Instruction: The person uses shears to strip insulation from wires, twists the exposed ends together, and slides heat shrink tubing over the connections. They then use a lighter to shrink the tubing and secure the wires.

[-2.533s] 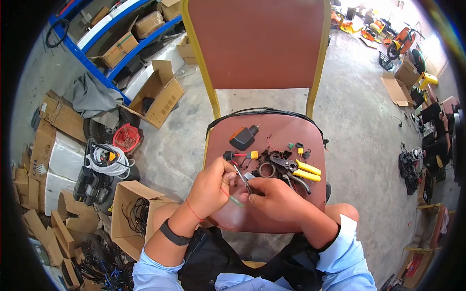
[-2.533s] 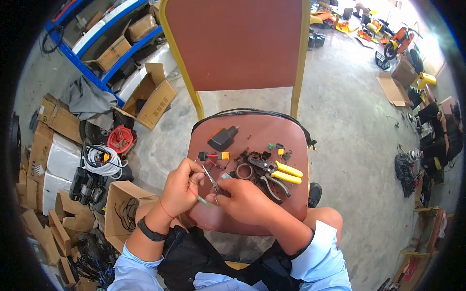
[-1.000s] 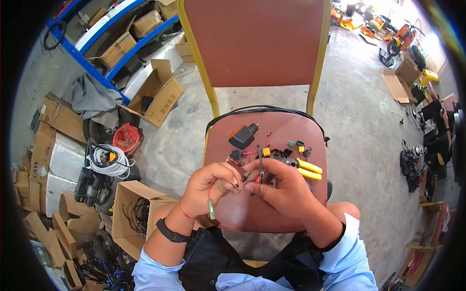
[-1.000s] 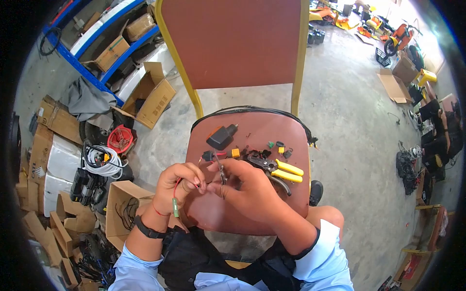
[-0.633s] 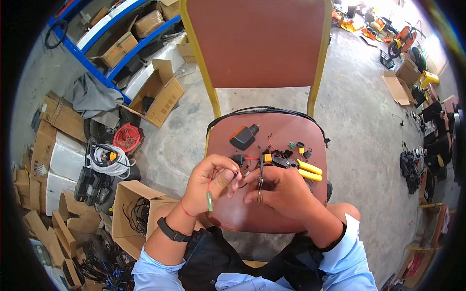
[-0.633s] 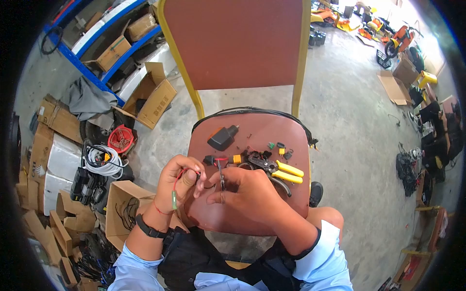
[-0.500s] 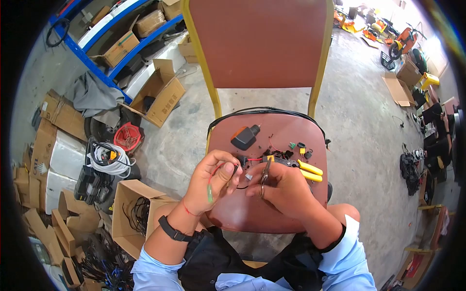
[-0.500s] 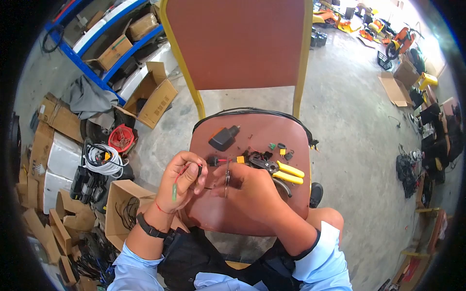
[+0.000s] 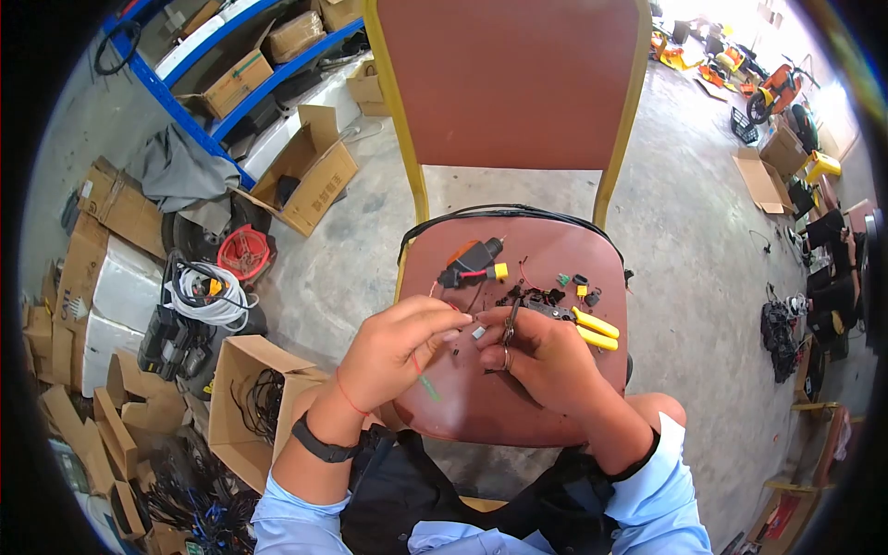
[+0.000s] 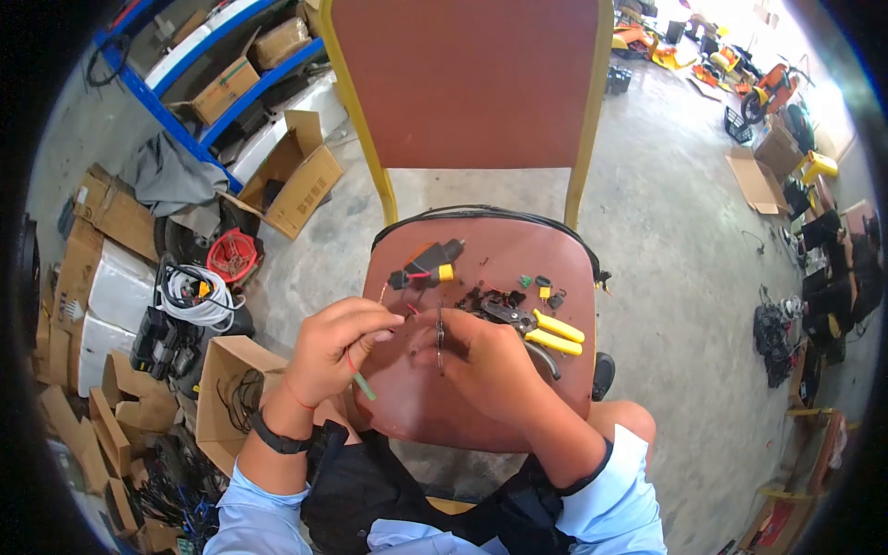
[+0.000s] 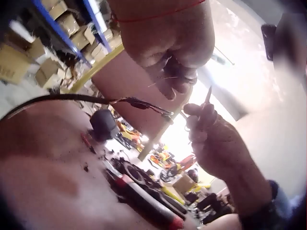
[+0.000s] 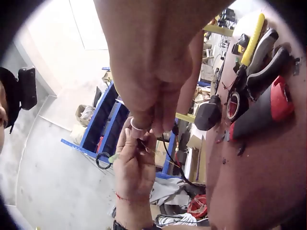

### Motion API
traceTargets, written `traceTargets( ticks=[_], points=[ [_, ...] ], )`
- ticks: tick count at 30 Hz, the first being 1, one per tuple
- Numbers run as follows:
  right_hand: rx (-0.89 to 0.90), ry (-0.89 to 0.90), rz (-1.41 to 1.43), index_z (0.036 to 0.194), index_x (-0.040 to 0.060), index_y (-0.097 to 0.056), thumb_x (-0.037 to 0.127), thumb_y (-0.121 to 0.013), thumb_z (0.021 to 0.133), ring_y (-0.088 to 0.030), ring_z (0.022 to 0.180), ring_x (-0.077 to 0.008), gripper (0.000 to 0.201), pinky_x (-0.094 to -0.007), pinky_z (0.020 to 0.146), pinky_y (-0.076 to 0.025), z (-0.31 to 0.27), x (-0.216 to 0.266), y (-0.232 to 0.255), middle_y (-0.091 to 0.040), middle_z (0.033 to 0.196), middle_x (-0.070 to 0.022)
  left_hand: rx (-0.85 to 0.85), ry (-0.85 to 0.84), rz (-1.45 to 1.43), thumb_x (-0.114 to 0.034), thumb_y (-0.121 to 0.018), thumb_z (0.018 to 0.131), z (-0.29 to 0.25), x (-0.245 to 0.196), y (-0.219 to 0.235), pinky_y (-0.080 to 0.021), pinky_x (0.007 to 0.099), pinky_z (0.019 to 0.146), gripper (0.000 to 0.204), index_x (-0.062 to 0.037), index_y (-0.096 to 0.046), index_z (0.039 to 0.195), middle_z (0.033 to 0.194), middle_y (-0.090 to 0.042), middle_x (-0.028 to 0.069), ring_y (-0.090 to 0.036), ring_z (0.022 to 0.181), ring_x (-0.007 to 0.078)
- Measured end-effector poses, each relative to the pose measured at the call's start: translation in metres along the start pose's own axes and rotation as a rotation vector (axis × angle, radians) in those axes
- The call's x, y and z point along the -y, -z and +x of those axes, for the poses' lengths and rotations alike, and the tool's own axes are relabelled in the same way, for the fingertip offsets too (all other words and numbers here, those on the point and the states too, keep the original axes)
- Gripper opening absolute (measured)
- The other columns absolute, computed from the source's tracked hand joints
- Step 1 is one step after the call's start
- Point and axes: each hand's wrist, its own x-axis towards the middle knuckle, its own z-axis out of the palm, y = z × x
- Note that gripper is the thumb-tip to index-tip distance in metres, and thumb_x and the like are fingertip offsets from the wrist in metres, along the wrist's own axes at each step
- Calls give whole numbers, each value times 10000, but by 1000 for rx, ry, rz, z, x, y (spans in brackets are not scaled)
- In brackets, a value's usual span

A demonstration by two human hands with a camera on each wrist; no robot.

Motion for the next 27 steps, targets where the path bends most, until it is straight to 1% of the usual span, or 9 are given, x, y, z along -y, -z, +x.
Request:
traceTargets(
  ticks=[3,6,9,12,15,18,21,24,27],
  points=[
    [-5,-21,-38,1262,-37,-589,-22,-642,890,-715,974,-179,377,-307,825,-542,0,4,-2,-734,969,-130,5,-50,111,-29,-763,793,-1,0,5,-556,321,686,247,-70,-715,1031,936,-691,100,-684,785,263],
    [37,25,-169,1272,-34,-580,-10,-637,900,-715,965,-182,378,-307,838,-542,2,-1,-3,-729,988,-138,-2,1,93,-51,-757,820,-2,0,9,-553,318,651,205,-69,-713,1020,876,-691,103,-686,737,261],
    [-1,-44,178,1258,-18,-590,22,-642,919,-710,955,-164,345,-316,838,-542,1,-6,-15,-731,957,-138,-10,177,-64,-61,-741,851,-3,-2,5,-540,303,614,160,-52,-710,1008,836,-688,108,-681,698,239],
    [-154,14,291,1191,-17,-606,58,-650,936,-701,917,-138,270,-294,798,-535,-2,-8,-35,-730,924,-130,-67,445,-323,-76,-728,876,-1,-13,-3,-530,285,590,123,-36,-708,990,820,-690,102,-673,670,210],
    [-189,-9,95,1124,-14,-605,78,-653,948,-683,881,-115,204,-253,773,-521,-11,-2,-40,-725,966,-109,-130,500,-419,-86,-735,871,0,-16,-10,-527,277,582,123,-31,-708,978,818,-694,89,-665,654,190],
    [-265,6,38,1112,-1,-571,89,-643,959,-660,870,-103,192,-232,741,-507,-18,8,-42,-716,1035,-102,-170,210,-44,-103,-748,862,2,-12,-10,-530,275,581,125,-36,-709,960,820,-694,86,-662,644,194],
    [-224,49,359,1145,17,-531,105,-615,982,-637,866,-92,203,-243,703,-502,-12,-3,-49,-685,1039,-72,-191,41,120,-72,-743,866,3,-10,-9,-523,281,604,84,-20,-714,925,813,-697,97,-666,660,157],
    [-71,-46,505,1161,29,-506,120,-596,1000,-613,833,-84,205,-248,669,-495,-9,-15,-52,-646,999,-47,-149,70,85,-62,-757,840,9,-17,-8,-516,283,596,86,-23,-713,903,780,-692,102,-663,665,158],
    [1,-113,652,1171,42,-506,137,-601,1003,-590,796,-80,215,-248,662,-498,-9,-16,-52,-627,994,-33,-191,192,79,-129,-757,873,14,-21,-6,-493,247,535,125,-25,-695,903,748,-689,68,-657,626,133]
  ],
)
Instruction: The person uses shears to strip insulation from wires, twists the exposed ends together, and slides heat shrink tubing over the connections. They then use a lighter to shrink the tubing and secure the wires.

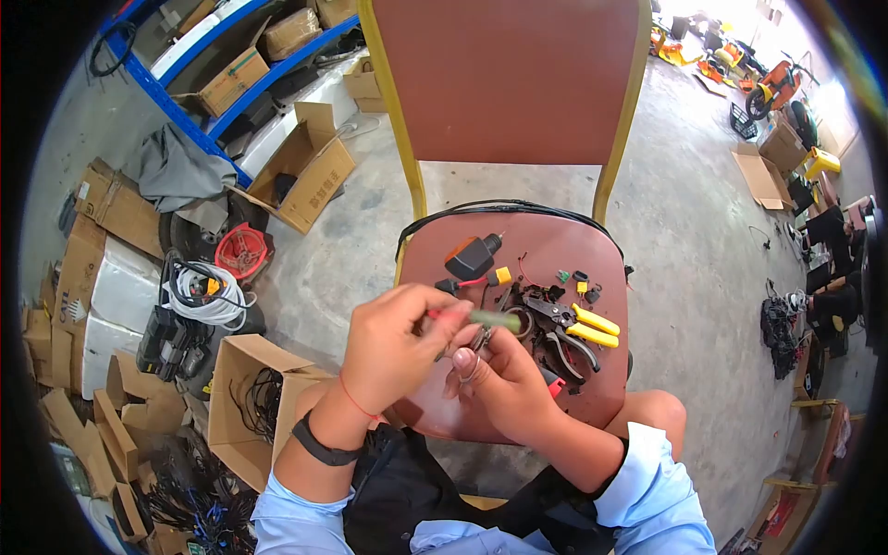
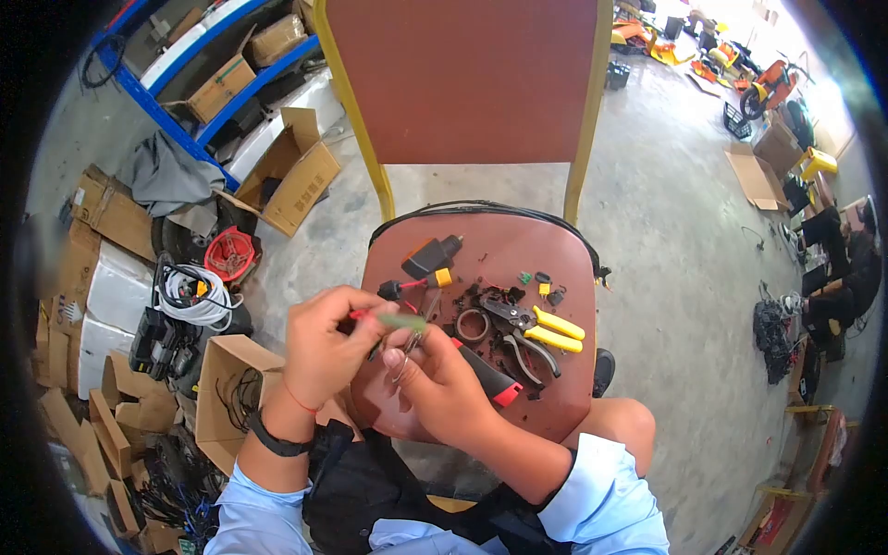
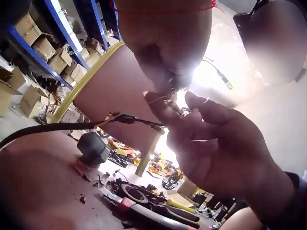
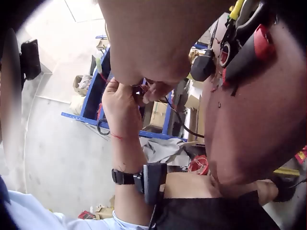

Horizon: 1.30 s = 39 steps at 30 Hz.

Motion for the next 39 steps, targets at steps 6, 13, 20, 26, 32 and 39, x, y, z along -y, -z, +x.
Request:
traceTargets(
  ticks=[6,13,20,26,32,39],
  points=[
    [19,48,-13,1188,31,-509,65,-617,977,-608,911,-97,240,-262,794,-506,-1,9,3,-619,1050,-37,154,590,-631,-158,-653,978,2,4,12,-468,229,495,183,7,-638,899,733,-670,67,-606,569,109],
    [38,66,-165,1233,5,-517,-31,-622,931,-608,1042,-122,323,-295,919,-494,-1,33,7,-614,1109,-58,178,644,-942,-279,-617,1004,-4,20,12,-456,197,497,256,-29,-643,956,772,-684,51,-609,592,85],
    [129,33,-172,1194,12,-552,57,-710,908,-609,935,-96,330,-238,759,-500,3,69,30,-629,1022,-35,233,721,-1386,-317,-568,1025,-15,10,2,-506,247,574,283,-42,-636,1021,814,-680,38,-648,663,124],
    [50,70,-205,1162,8,-567,77,-726,906,-618,781,-90,309,-232,672,-505,3,65,30,-641,899,-28,254,672,-1394,-306,-570,1025,-13,20,-6,-516,265,668,284,-46,-614,1130,920,-676,46,-654,772,139],
    [35,84,-118,1135,2,-580,73,-707,918,-633,772,-99,262,-254,663,-535,5,57,33,-652,900,-41,297,611,-1293,-243,-621,998,-15,15,-17,-492,219,722,358,-56,-561,1297,1033,-638,23,-601,851,91],
    [13,-71,-41,1096,-15,-599,134,-688,944,-633,669,-107,231,-248,603,-525,5,56,26,-666,880,-53,421,538,-1142,-135,-607,1004,-17,7,-19,-496,271,866,390,-7,-521,1362,1048,-637,23,-591,958,96]
  ],
)
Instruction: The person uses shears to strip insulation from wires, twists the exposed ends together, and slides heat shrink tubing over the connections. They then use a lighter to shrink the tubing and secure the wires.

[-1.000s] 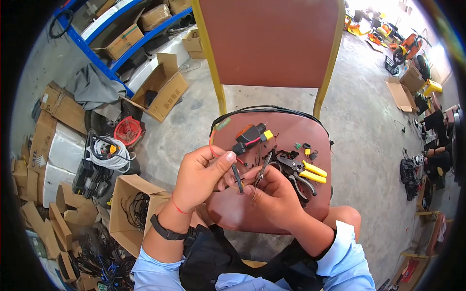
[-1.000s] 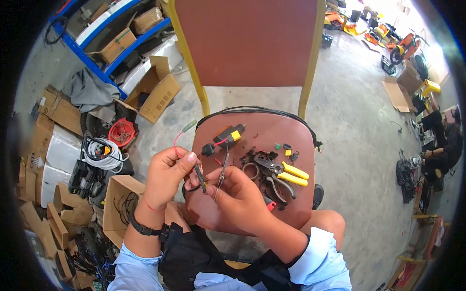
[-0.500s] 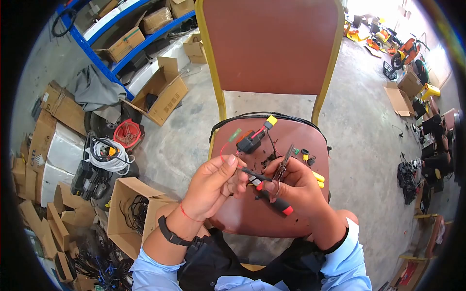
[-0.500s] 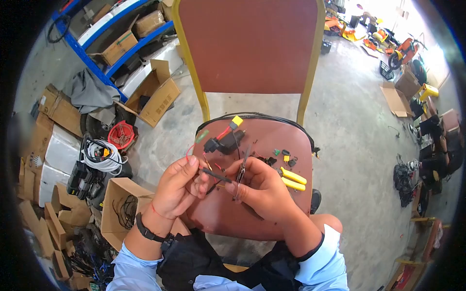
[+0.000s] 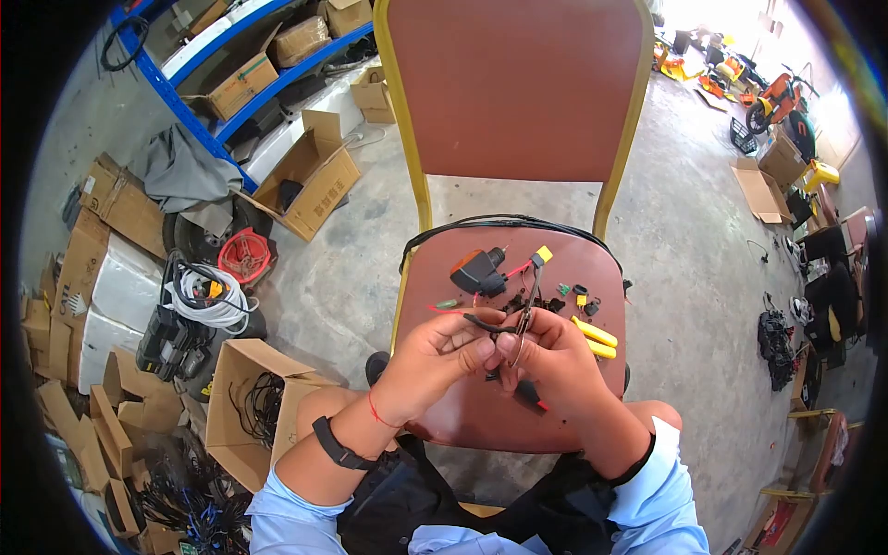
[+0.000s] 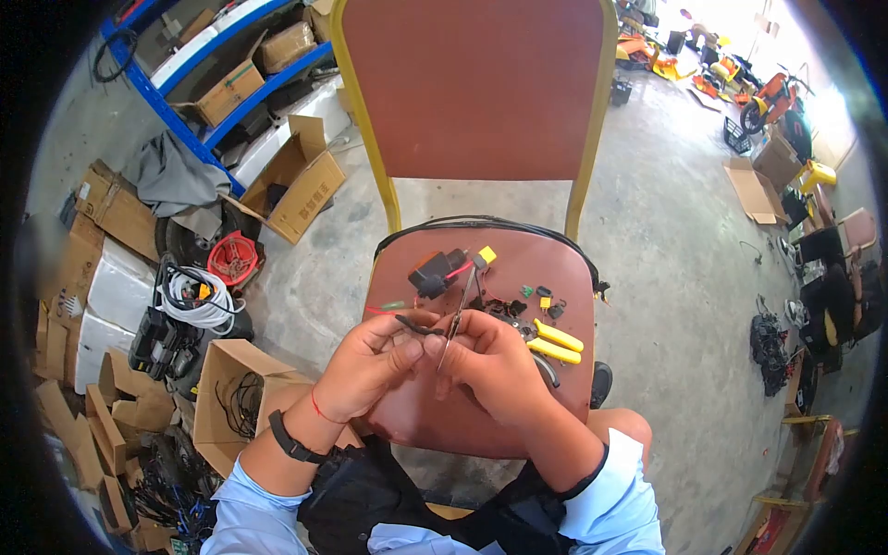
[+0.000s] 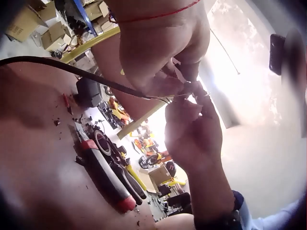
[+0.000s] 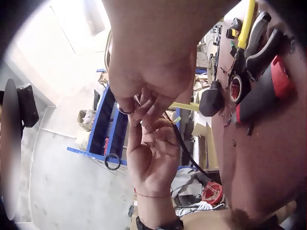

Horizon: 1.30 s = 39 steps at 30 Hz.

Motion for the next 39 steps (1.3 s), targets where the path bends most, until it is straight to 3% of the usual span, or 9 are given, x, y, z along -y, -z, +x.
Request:
traceTargets(
  ticks=[5,8,14,15,18,24,30,36,39],
  points=[
    [-8,-184,149,1096,-19,-626,163,-679,954,-627,635,-108,237,-256,580,-527,1,0,0,-672,868,-53,-104,-47,177,-174,-592,1018,-1,2,0,-498,253,828,285,4,-608,1240,1015,-644,30,-596,915,93],
    [-57,-124,-35,1132,-16,-630,150,-675,954,-638,673,-101,248,-245,612,-528,0,2,-4,-694,909,-78,-180,-46,155,-225,-586,1025,0,4,0,-498,246,804,258,4,-654,1122,979,-649,30,-592,887,84],
    [-170,224,-466,1138,-9,-634,139,-648,968,-653,773,-96,226,-246,694,-520,-5,11,-9,-716,971,-79,-213,-29,-35,-275,-558,1036,2,10,16,-498,278,882,262,-30,-647,1064,949,-659,31,-607,896,103],
    [-184,220,-596,1137,4,-635,155,-694,919,-663,788,-168,271,-298,721,-522,-2,10,-4,-705,923,-84,-207,-23,-89,-266,-548,1040,2,9,17,-498,299,917,249,-37,-642,1073,956,-663,39,-615,912,119],
    [-104,198,-1272,1158,16,-622,274,-778,859,-668,882,-236,425,-327,786,-513,-9,24,-2,-685,955,-104,-242,1,-131,-275,-532,1046,3,9,15,-499,314,908,258,-39,-629,1088,982,-666,44,-620,909,125],
    [-111,297,-1344,1179,51,-628,261,-800,788,-648,988,-311,476,-408,836,-512,-8,20,0,-682,994,-132,-158,-69,-231,-299,-520,1050,5,4,15,-523,305,867,262,-59,-625,1043,973,-673,53,-650,885,137],
    [-42,332,-1349,1208,61,-607,264,-744,797,-634,980,-329,478,-437,822,-517,-8,11,-2,-669,992,-124,-128,-76,-335,-256,-505,1053,5,18,20,-531,364,859,245,-41,-617,1085,1057,-678,104,-640,920,191],
    [-53,396,-1335,1173,42,-603,250,-727,809,-644,927,-358,437,-448,767,-518,-5,2,1,-665,974,-153,-176,-35,-277,-242,-507,1051,5,10,17,-542,352,839,229,-43,-614,1086,1010,-669,85,-639,902,179],
    [-8,323,-1271,1151,23,-600,242,-724,816,-649,874,-375,418,-451,732,-509,-4,5,0,-666,932,-173,-175,21,-339,-229,-509,1050,6,2,18,-550,347,837,216,-43,-608,1096,986,-663,74,-640,877,171]
  ],
)
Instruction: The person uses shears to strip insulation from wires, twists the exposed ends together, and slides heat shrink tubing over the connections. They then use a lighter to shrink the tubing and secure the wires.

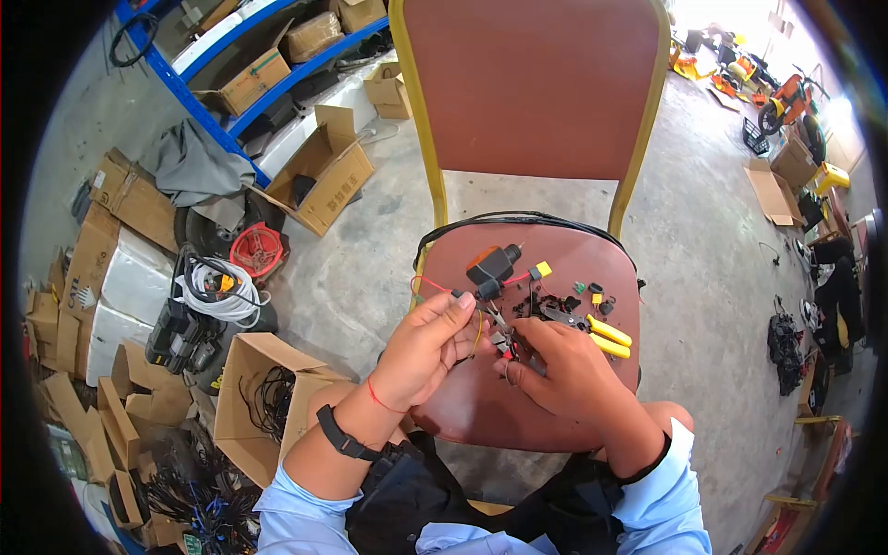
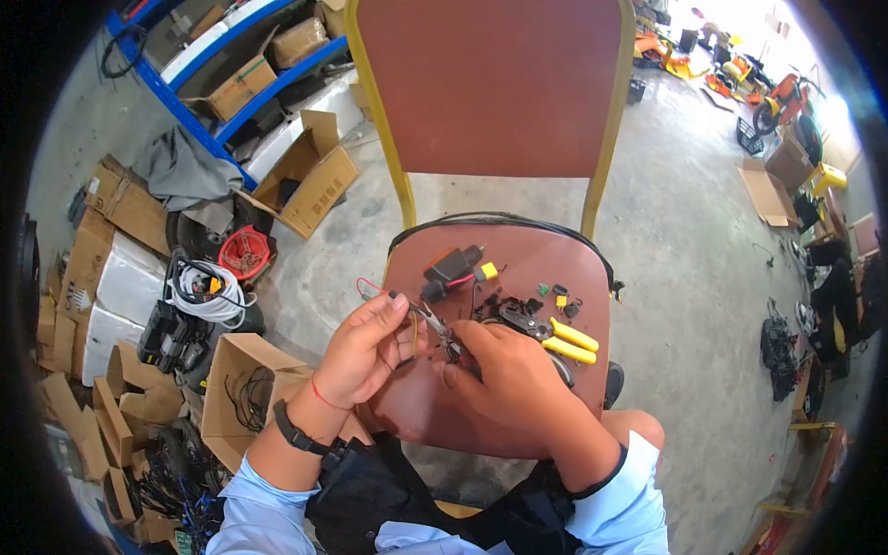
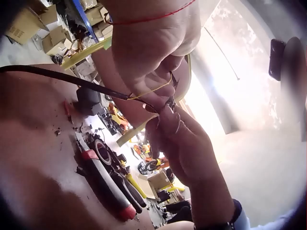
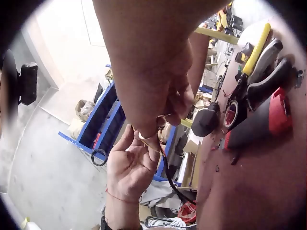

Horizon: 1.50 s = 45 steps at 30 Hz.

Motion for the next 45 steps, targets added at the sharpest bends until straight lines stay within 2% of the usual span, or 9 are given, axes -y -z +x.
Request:
traceTargets(
  ticks=[3,6,12,15,24,27,33,39,45],
  points=[
    [24,-16,130,1129,-3,-608,228,-730,833,-651,774,-359,395,-430,683,-498,-1,2,3,-666,854,-175,29,-30,61,-242,-540,1041,-1,-3,4,-559,326,821,215,-45,-614,1086,968,-657,49,-655,887,140],
    [90,-151,311,1113,-26,-623,213,-734,851,-639,699,-296,371,-395,646,-481,-1,10,10,-653,785,-166,-2,-65,30,-215,-565,1029,-4,-13,-3,-571,298,779,181,-50,-612,1086,947,-654,53,-665,853,131],
    [109,-205,546,1164,-36,-635,194,-735,853,-621,683,-220,400,-346,640,-476,-3,2,8,-645,761,-150,-49,-111,164,-195,-598,1008,-1,-7,10,-555,308,797,167,-38,-615,1063,913,-672,60,-667,840,160],
    [53,-81,425,1207,-42,-628,184,-723,837,-631,713,-251,443,-348,669,-487,-2,6,9,-655,808,-173,-65,-104,17,-212,-601,1006,-1,-3,9,-551,315,806,172,-47,-621,1051,913,-675,57,-666,853,161],
    [23,-36,314,1255,-57,-607,192,-711,813,-641,810,-308,518,-367,747,-501,2,9,5,-665,932,-223,-84,-124,-79,-214,-618,996,-1,16,6,-560,329,841,161,-55,-627,1023,936,-697,80,-679,860,170],
    [93,-87,375,1279,-54,-594,179,-701,834,-646,857,-253,513,-354,763,-499,2,7,3,-671,958,-204,-79,-134,-60,-223,-619,996,0,17,6,-557,336,838,176,-49,-625,1021,940,-700,93,-682,869,183],
    [178,-191,768,1349,-27,-556,151,-659,919,-597,971,-125,476,-295,832,-479,0,9,0,-681,1057,-92,-120,-195,58,-244,-622,997,-2,15,0,-564,352,836,220,-24,-616,1013,947,-702,110,-687,876,201],
    [196,-273,1102,1249,-10,-564,234,-709,938,-594,964,-112,422,-282,848,-476,-2,-6,-14,-650,1025,-56,-139,-227,192,-224,-613,1007,-4,12,0,-571,314,822,216,-9,-625,1001,935,-695,98,-688,876,171],
    [296,-307,1093,1186,-4,-569,215,-721,933,-586,968,-102,367,-276,827,-473,1,-11,-6,-635,1040,-35,-196,-347,510,-209,-643,993,-6,9,-5,-531,236,760,210,1,-649,981,887,-690,45,-643,836,83]
  ],
)
